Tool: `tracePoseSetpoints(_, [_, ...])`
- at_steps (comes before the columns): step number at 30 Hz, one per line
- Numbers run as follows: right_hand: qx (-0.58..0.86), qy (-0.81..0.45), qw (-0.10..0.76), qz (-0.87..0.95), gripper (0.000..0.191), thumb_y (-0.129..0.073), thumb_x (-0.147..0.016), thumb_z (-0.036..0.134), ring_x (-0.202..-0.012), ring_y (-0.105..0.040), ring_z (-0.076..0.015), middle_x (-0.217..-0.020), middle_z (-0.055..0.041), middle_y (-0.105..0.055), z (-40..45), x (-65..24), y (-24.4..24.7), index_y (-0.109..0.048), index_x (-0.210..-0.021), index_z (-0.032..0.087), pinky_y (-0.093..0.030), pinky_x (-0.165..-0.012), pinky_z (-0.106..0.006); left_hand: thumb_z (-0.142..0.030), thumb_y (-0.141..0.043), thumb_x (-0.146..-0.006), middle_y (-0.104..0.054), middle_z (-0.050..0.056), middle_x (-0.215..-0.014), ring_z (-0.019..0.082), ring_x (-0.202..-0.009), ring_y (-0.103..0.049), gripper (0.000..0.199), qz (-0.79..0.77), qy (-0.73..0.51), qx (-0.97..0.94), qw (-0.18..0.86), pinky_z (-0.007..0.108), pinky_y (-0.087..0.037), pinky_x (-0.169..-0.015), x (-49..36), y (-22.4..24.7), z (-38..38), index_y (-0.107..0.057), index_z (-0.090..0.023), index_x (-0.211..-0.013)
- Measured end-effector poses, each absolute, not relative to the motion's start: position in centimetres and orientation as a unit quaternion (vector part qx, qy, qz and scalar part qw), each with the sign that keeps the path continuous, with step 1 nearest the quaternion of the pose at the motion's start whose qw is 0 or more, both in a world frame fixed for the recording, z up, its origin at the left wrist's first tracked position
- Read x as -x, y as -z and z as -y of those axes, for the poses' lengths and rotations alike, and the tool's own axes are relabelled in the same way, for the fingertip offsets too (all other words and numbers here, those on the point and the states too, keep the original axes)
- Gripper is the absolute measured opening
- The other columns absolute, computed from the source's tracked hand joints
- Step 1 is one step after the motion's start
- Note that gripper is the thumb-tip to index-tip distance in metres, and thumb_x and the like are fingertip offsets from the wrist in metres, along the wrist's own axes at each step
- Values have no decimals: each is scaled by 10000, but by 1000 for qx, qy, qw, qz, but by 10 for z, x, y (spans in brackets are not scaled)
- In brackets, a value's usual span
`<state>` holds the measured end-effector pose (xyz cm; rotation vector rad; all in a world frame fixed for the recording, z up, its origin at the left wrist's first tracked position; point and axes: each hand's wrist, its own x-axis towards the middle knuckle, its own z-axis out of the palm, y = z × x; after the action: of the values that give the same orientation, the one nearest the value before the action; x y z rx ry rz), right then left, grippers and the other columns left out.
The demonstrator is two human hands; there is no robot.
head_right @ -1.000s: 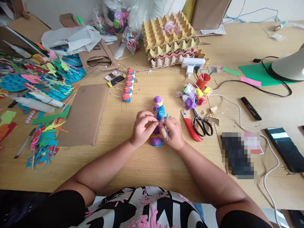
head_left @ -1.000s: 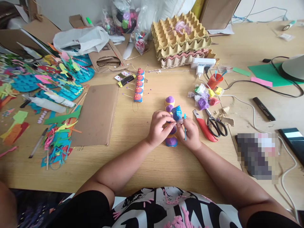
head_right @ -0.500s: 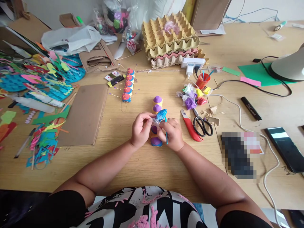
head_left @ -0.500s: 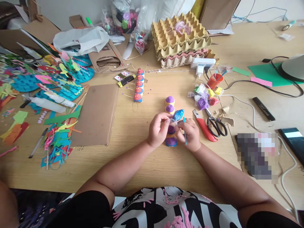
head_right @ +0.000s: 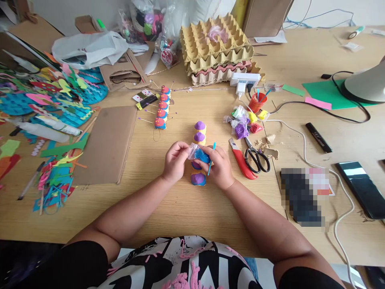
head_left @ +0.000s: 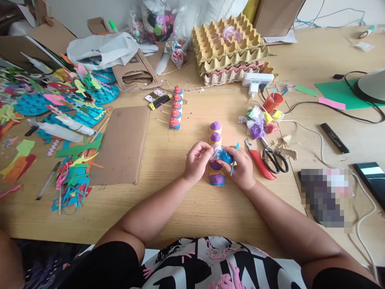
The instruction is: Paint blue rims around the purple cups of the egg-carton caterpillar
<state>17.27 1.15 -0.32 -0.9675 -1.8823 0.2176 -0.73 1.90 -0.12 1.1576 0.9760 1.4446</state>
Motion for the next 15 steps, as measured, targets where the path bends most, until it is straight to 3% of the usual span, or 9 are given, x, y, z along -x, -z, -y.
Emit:
tracePoseSetpoints(3, [407,-97,490,765,337,-752,-1001,457,-869,-772,-248,-1039,-76,-838,-12,-174,2,-729,-1285,277,-633,-771,-402,-554,-764,-960,-681,-9,-796,119,-726,-641,367,-401,-604,-499,475,236,-537,-693,8,2,-20,-674,-205,-890])
tracePoseSetpoints(8, [427,-131,514,732,242,-740,-1015,408,-892,-787,-236,-1025,-69,-846,-13,-174,-1,-743,-1201,255,-639,-791,-381,-404,-703,-1025,-715,83,-1184,193,-1102,-696,222,-335,-596,-628,372,297,-597,-881,13,3,-18,-699,-247,-1181])
tracePoseSetpoints(15, [454,-180,507,710,254,-723,-1013,460,-903,-782,-250,-1006,-84,-839,-11,-173,-3,-764,-1144,246,-647,-828,-411,-379,-758,-989,-691,98,-1193,219,-1142,-695,260,-323,-575,-717,228,321,-612,-841,15,2,-22,-676,-237,-1191])
